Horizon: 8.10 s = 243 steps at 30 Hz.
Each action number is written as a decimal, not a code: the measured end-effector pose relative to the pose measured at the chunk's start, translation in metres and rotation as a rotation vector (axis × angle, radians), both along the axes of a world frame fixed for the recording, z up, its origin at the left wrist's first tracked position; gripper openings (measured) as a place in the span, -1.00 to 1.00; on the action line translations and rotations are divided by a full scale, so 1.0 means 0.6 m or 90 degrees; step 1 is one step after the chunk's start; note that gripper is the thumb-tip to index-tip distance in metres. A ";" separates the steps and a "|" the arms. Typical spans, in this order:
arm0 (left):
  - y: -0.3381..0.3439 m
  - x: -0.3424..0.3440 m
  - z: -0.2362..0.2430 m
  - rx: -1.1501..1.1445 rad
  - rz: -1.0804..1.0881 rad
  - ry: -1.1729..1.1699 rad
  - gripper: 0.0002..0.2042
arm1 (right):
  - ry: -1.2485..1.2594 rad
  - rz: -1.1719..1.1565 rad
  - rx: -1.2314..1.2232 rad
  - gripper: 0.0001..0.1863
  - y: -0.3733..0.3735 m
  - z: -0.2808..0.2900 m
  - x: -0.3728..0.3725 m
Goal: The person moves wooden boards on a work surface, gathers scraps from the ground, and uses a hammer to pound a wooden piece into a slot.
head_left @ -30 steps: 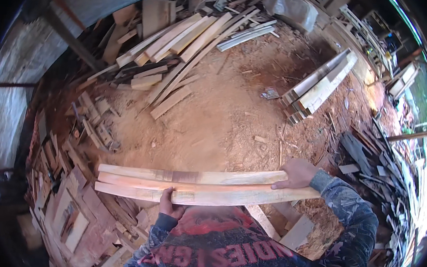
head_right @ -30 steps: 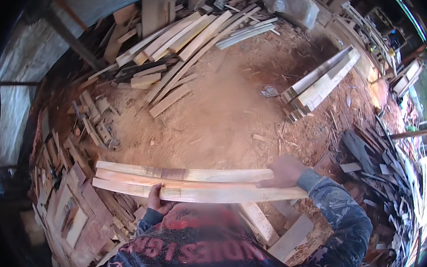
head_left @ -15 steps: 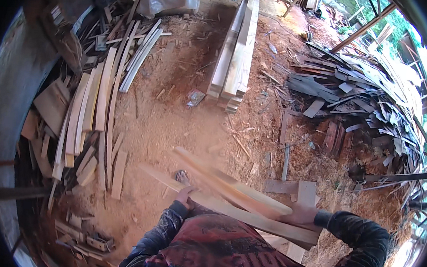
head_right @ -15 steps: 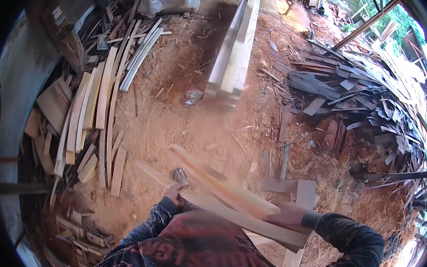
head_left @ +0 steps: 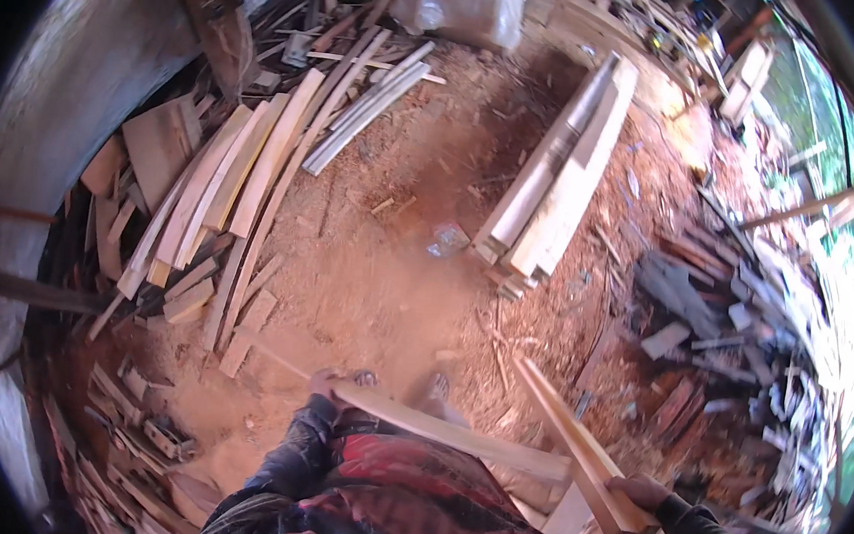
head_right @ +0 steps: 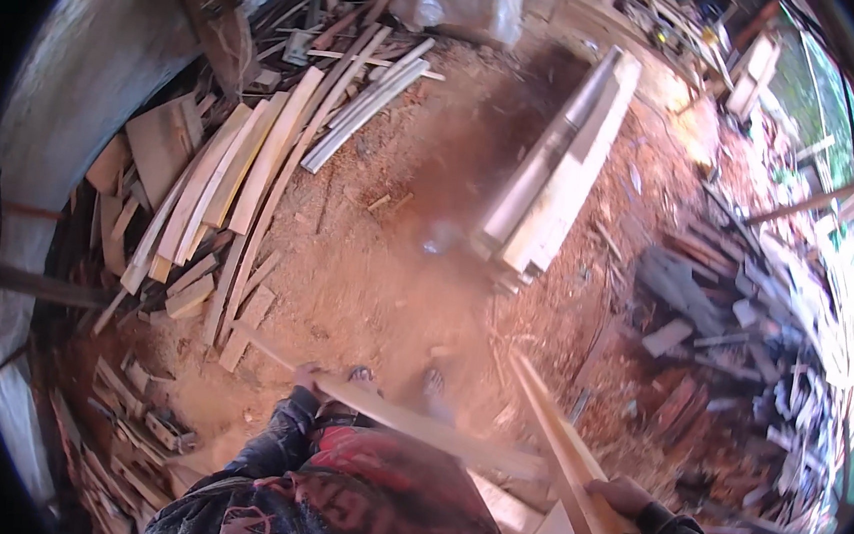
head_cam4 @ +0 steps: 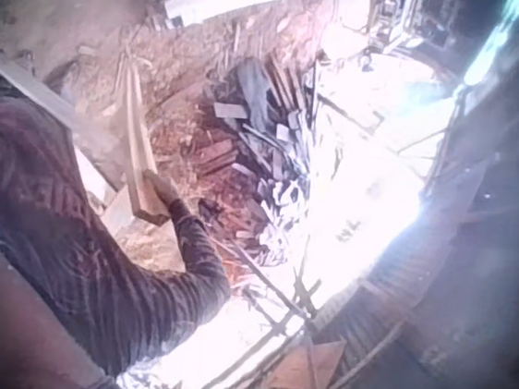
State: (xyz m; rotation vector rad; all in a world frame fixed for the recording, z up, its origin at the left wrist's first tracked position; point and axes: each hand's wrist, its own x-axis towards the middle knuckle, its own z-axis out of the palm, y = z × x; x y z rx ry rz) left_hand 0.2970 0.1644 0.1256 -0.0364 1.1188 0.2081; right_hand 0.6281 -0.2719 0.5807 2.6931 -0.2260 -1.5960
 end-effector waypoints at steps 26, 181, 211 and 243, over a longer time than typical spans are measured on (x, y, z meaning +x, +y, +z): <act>0.374 -0.193 -0.054 -0.030 0.735 0.181 -0.65 | 0.166 -0.062 0.557 -0.33 1.437 -0.297 0.290; -1.331 -1.326 -0.112 -0.258 0.616 0.828 -0.63 | 0.400 1.243 0.264 -0.72 -0.213 -0.787 -1.695; -1.281 -1.391 -0.093 -0.501 0.575 0.868 -0.73 | 0.091 2.543 0.207 -0.76 -0.373 -0.786 -2.200; -1.250 -1.397 -0.099 -0.652 0.573 0.909 -0.67 | 0.247 1.499 0.099 -0.52 0.059 -0.636 -1.487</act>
